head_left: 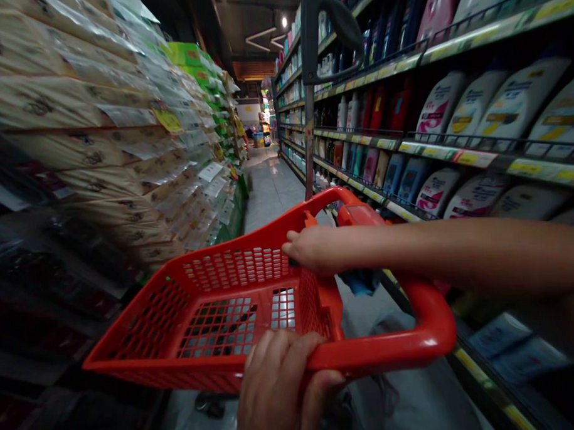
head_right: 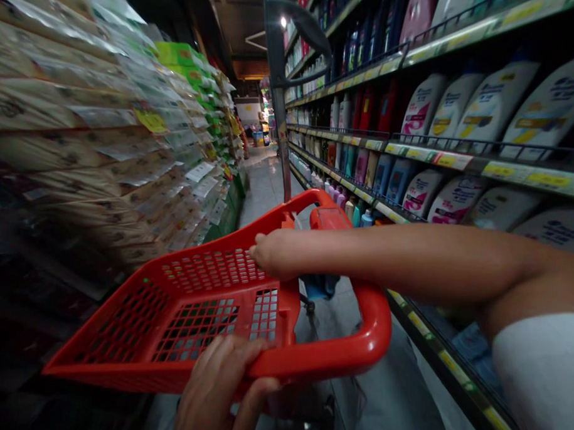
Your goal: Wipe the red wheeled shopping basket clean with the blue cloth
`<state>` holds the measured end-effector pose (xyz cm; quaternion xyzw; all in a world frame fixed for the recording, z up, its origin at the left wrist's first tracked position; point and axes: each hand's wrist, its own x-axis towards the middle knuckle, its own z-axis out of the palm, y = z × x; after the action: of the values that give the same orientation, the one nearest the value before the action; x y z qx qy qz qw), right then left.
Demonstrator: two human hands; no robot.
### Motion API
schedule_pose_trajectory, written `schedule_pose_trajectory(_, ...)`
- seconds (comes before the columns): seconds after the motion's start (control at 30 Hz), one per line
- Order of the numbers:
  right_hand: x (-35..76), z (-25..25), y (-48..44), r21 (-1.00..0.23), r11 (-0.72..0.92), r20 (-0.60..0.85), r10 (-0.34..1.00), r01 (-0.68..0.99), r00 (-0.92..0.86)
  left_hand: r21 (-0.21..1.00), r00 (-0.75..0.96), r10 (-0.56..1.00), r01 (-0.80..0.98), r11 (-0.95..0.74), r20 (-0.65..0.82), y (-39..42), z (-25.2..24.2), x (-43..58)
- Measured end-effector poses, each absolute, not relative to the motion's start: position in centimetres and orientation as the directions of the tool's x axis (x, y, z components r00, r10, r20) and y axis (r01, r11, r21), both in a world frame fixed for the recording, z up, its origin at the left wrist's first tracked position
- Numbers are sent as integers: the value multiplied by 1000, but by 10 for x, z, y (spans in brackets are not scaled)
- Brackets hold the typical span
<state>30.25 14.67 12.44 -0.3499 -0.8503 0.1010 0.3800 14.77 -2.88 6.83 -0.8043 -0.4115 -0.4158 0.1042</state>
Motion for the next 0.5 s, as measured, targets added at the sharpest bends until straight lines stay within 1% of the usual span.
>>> schedule_pose_trajectory(0.03,306,137,128,-352,784,438,621,512,-650,190,321,581,736,-650,748,-28,68,146)
schedule_pose_trajectory(0.07,312,152,110,-265,823,291,565,502,-773,204,328,593,727,-656,735,-28,67,145)
schedule_pose_trajectory(0.1,319,170,94,-207,853,163,514,480,-842,205,337,595,722,-661,730,-28,66,144)
schedule_pose_trajectory(0.13,329,187,81,-178,862,123,499,475,-858,203,339,595,722,-661,729,-28,65,143)
schedule_pose_trajectory(0.17,339,203,72,-157,856,145,514,493,-845,199,340,595,726,-658,729,-28,64,142)
schedule_pose_trajectory(0.2,351,215,67,-153,840,202,542,520,-816,195,336,593,731,-654,731,-28,64,141)
schedule_pose_trajectory(0.27,378,229,70,-191,797,318,602,572,-732,194,321,591,740,-644,740,-28,64,141)
schedule_pose_trajectory(0.3,391,229,77,-228,780,337,625,584,-704,198,319,595,740,-642,738,-28,64,141)
schedule_pose_trajectory(0.4,424,207,114,-328,723,327,691,608,-645,215,315,607,736,-641,730,-28,65,144)
schedule_pose_trajectory(0.43,432,197,127,-337,690,353,723,640,-594,215,314,608,738,-640,730,-27,66,145)
schedule_pose_trajectory(0.5,442,176,146,-350,578,443,796,737,-414,219,302,611,744,-631,732,-24,67,147)
